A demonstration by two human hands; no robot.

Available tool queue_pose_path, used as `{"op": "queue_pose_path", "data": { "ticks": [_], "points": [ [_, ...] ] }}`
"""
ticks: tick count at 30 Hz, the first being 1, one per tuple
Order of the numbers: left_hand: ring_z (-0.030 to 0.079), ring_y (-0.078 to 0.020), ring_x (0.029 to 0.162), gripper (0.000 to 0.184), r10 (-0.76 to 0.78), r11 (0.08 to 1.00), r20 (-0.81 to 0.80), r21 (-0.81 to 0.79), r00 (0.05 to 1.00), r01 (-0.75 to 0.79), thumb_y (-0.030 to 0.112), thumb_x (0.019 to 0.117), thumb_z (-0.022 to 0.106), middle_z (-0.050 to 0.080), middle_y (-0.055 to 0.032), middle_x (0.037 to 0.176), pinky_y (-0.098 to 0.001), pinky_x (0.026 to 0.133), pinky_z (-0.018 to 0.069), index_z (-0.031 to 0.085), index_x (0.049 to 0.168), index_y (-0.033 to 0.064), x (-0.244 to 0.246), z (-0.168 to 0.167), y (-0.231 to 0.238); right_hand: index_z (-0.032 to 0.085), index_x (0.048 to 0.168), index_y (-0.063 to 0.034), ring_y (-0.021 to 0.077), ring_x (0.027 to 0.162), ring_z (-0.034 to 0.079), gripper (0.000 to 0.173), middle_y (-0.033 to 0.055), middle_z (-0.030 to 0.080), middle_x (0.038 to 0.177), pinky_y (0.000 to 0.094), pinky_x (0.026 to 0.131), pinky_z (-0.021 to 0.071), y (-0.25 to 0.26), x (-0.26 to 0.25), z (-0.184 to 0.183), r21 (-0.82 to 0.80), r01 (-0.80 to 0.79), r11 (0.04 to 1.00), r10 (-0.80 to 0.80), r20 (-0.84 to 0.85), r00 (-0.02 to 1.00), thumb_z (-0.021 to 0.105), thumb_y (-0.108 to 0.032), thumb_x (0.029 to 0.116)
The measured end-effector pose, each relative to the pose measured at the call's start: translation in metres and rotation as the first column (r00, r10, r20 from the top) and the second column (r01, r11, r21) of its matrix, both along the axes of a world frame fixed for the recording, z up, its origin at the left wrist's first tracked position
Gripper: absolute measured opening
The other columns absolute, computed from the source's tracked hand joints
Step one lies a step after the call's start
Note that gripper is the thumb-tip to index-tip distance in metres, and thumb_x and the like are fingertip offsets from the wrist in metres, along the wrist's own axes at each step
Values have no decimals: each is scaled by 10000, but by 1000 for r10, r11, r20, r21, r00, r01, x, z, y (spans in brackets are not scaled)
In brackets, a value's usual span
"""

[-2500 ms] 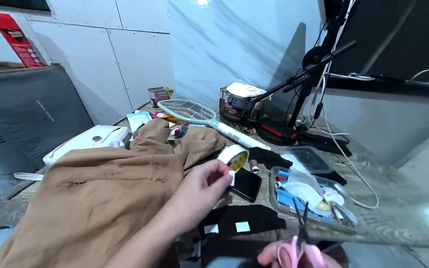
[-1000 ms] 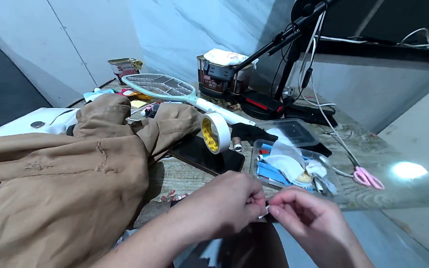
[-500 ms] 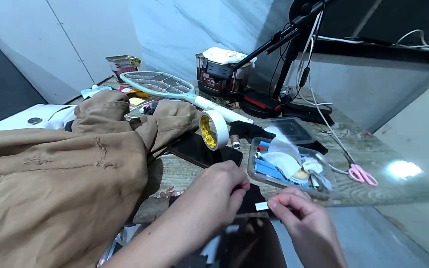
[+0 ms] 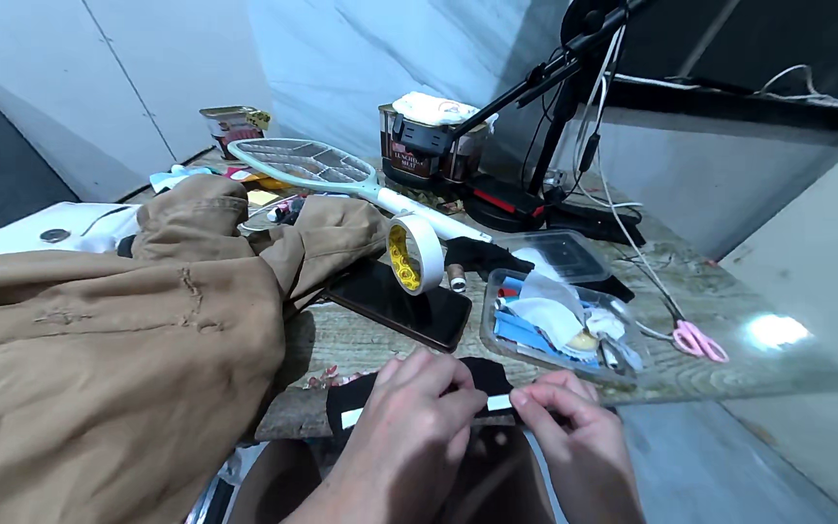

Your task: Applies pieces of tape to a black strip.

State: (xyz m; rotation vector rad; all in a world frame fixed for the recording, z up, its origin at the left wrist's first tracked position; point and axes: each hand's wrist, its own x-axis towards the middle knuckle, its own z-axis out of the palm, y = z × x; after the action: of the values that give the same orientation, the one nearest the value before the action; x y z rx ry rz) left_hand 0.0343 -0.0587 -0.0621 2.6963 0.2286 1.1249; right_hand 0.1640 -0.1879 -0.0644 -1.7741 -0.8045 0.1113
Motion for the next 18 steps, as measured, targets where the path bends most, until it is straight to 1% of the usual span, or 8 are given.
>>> {"op": "queue_pose_path", "data": {
  "ticks": [5,8,13,18],
  "points": [
    [643,-181,854,196,18,999,-11,30,1000,-17,153,917,596,704,-1,941,-336,706,487,789,932,188,1,-2,-5,760,722,-136,59,940,541,150,-69,605,816,252,830,405,2,-2,-1,12,32,999,-32,31,999,677,-120,846],
    [629,-183,837,201,16,998,-25,61,1000,-14,160,932,588,701,0,943,-332,694,463,787,943,191,0,-2,-8,758,716,-131,63,942,544,150,-69,608,807,257,837,406,1,-3,-3,30,33,999,-34,40,999,675,-116,840],
    [633,-185,841,208,33,997,-32,64,999,-31,158,929,587,703,0,949,-334,690,467,790,956,195,1,-4,-9,768,718,-147,60,937,550,139,-79,618,802,258,840,405,3,-1,-9,65,34,997,-39,82,996,686,-136,829],
    [624,-186,837,205,45,995,-37,91,998,-42,150,927,590,698,7,947,-340,693,458,787,960,197,1,-5,-11,767,712,-151,64,934,555,117,-76,618,802,261,834,415,4,-3,-12,67,59,996,-67,126,990,706,-134,811]
  ]
}}
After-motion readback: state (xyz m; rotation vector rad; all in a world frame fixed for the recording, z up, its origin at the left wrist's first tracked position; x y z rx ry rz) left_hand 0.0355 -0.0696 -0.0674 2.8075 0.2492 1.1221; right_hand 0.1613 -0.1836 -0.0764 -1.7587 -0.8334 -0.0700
